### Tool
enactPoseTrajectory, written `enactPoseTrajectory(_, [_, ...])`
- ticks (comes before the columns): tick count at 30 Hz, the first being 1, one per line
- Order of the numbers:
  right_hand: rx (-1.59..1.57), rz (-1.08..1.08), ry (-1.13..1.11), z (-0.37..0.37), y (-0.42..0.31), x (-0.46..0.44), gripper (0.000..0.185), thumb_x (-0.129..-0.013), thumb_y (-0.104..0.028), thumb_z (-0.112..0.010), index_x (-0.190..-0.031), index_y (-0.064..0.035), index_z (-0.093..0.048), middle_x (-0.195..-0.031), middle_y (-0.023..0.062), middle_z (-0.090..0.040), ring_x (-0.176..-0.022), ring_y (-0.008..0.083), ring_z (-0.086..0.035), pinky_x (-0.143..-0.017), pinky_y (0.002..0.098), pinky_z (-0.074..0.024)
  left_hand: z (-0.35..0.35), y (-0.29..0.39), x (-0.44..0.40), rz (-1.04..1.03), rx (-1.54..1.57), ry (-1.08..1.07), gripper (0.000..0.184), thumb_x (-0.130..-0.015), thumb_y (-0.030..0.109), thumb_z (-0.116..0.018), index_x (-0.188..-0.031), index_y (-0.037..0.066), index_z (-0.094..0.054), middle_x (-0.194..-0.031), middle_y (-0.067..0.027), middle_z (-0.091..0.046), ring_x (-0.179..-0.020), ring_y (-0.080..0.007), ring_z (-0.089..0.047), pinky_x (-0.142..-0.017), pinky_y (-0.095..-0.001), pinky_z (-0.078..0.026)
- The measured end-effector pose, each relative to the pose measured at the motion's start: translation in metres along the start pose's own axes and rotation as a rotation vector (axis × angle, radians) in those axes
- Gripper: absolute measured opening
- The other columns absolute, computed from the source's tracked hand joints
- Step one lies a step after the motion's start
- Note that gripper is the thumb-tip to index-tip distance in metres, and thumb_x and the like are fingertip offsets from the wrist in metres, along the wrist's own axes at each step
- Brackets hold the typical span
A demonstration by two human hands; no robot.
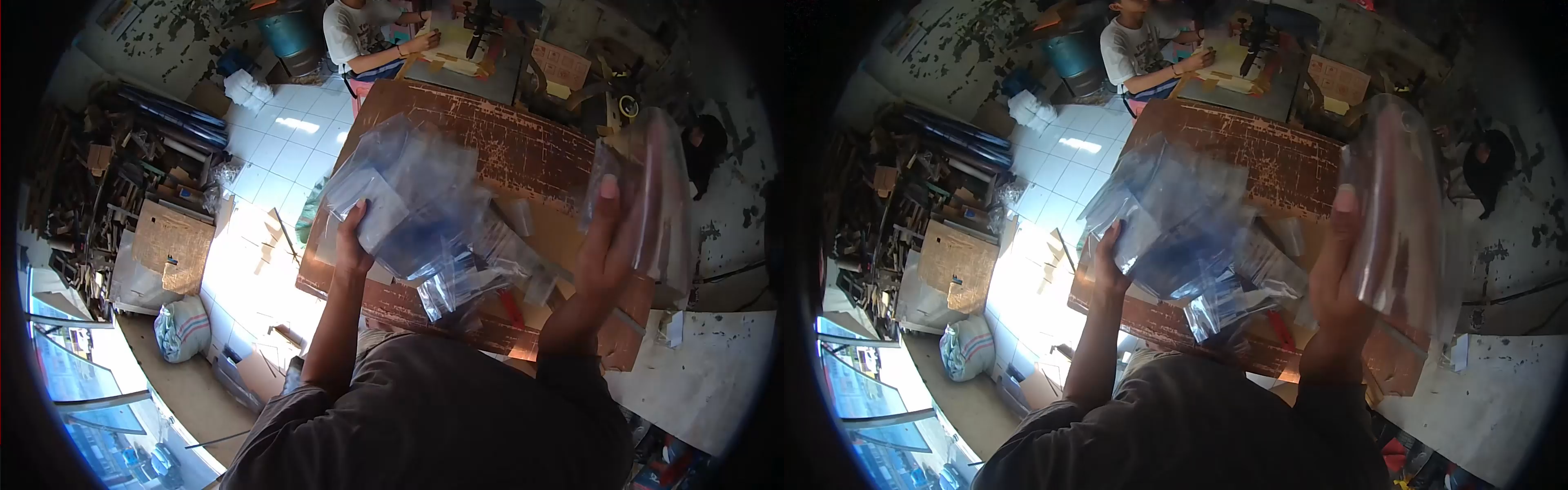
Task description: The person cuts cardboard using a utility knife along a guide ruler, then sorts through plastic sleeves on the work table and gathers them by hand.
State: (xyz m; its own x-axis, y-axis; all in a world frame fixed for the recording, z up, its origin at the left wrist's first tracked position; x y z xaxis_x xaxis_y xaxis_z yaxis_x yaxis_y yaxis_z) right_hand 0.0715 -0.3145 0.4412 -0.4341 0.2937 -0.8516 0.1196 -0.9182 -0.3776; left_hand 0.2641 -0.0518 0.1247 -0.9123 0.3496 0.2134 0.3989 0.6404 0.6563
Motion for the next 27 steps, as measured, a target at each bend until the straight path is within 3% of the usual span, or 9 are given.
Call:
enactPoseTrajectory(1, [0.011,0.048,-0.057,-0.012,-0.024,-0.002,0.054,-0.105,-0.022,-0.053,-0.151,0.003,-0.041,-0.15,0.0211,-0.049,-0.133,0.0297,-0.052,-0.111,0.037,-0.0402,-0.001,0.001,0.0,-0.011,0.011,0.002,0.055,-0.094,0.025,-0.068,-0.138,-0.001,-0.049,-0.125,-0.0134,-0.062,-0.113,-0.0276,-0.065,-0.097,-0.0424,-0.055])
enactPoseTrajectory(5, [-0.58,0.07,-0.578,-0.103,-0.101,0.008,0.053,-0.098,-0.006,-0.055,-0.149,0.0047,-0.042,-0.145,0.0235,-0.053,-0.137,0.0313,-0.05,-0.113,0.0407,-0.0386,0.003,-0.006,-0.006,0.059,0.048,-0.016,0.051,-0.095,0.024,-0.066,-0.137,-0.001,-0.05,-0.125,-0.0137,-0.063,-0.112,-0.0269,-0.065,-0.095,-0.0416,-0.056])
enactPoseTrajectory(10, [-0.448,0.387,-0.486,-0.224,-0.113,0.026,0.064,-0.099,-0.007,-0.054,-0.157,-0.0017,-0.026,-0.123,0.0205,-0.066,-0.102,0.0246,-0.069,-0.086,0.0373,-0.0559,0.0,-0.005,-0.002,0.006,0.088,-0.062,0.044,-0.097,0.022,-0.063,-0.134,0.001,-0.054,-0.123,-0.0129,-0.063,-0.109,-0.0259,-0.066,-0.093,-0.0405,-0.055])
enactPoseTrajectory(12, [-1.374,-0.409,-1.308,-0.289,-0.12,0.063,0.061,-0.101,-0.012,-0.055,-0.157,-0.0053,-0.029,-0.114,0.0205,-0.067,-0.075,0.0149,-0.066,-0.062,0.0249,-0.0519,0.01,-0.009,-0.014,-0.026,0.156,-0.072,0.039,-0.096,0.016,-0.061,-0.132,0.001,-0.055,-0.121,-0.0128,-0.063,-0.109,-0.0256,-0.064,-0.093,-0.0419,-0.055])
enactPoseTrajectory(16, [-1.622,-0.552,-1.331,-0.298,-0.14,0.043,0.061,-0.103,-0.021,-0.057,-0.156,-0.0065,-0.03,-0.111,0.0205,-0.066,-0.061,0.0083,-0.054,-0.05,0.0192,-0.0413,0.028,-0.02,-0.017,0.048,0.048,-0.043,0.042,-0.095,0.019,-0.065,-0.132,0.003,-0.054,-0.123,-0.0102,-0.062,-0.112,-0.0227,-0.063,-0.098,-0.0394,-0.053])
enactPoseTrajectory(21, [-1.684,-0.56,-1.348,-0.323,-0.155,0.023,0.066,-0.102,-0.021,-0.059,-0.158,-0.0068,-0.026,-0.114,0.0212,-0.066,-0.061,0.0077,-0.053,-0.05,0.0178,-0.0407,0.011,-0.011,-0.007,0.101,0.109,-0.036,0.04,-0.095,0.016,-0.065,-0.13,0.0,-0.055,-0.119,-0.0113,-0.064,-0.108,-0.0242,-0.065,-0.093,-0.0397,-0.055])
enactPoseTrajectory(23, [-1.351,-0.278,-1.217,-0.346,-0.14,0.012,0.068,-0.101,-0.017,-0.061,-0.158,-0.0079,-0.024,-0.113,0.0196,-0.067,-0.066,0.0078,-0.058,-0.051,0.0183,-0.0413,0.019,-0.017,-0.008,0.141,0.144,-0.001,0.037,-0.095,0.012,-0.066,-0.127,-0.001,-0.056,-0.116,-0.0111,-0.065,-0.103,-0.0248,-0.067,-0.088,-0.0406,-0.057])
enactPoseTrajectory(25, [-1.137,-0.282,-1.262,-0.389,-0.107,0.029,0.071,-0.099,-0.014,-0.064,-0.158,-0.0103,-0.023,-0.102,0.0142,-0.07,-0.064,0.0083,-0.062,-0.049,0.0218,-0.0431,0.019,-0.019,-0.011,0.088,0.209,-0.162,0.037,-0.096,0.015,-0.066,-0.129,0.0,-0.056,-0.118,-0.0102,-0.065,-0.104,-0.0245,-0.067,-0.088,-0.0409,-0.057])
enactPoseTrajectory(27, [-0.935,-0.301,-1.237,-0.42,-0.076,0.043,0.071,-0.098,-0.01,-0.065,-0.157,-0.0103,-0.027,-0.091,0.0098,-0.07,-0.059,0.0087,-0.063,-0.047,0.0239,-0.0429,0.013,-0.011,-0.01,0.039,0.112,-0.092,0.042,-0.099,0.023,-0.065,-0.132,0.001,-0.054,-0.121,-0.011,-0.064,-0.109,-0.0246,-0.065,-0.09,-0.0411,-0.056])
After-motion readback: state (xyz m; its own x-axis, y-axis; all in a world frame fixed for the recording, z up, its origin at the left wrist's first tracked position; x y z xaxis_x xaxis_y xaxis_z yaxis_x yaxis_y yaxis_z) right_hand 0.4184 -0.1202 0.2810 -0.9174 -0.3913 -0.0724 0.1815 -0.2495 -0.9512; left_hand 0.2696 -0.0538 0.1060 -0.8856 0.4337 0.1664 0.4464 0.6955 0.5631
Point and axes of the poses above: each hand's wrist, its own x-axis away from the middle knuckle, its own z-axis out of the back of the hand, y = z × x, the point moved 10 cm from there along -x, towards the middle knuckle
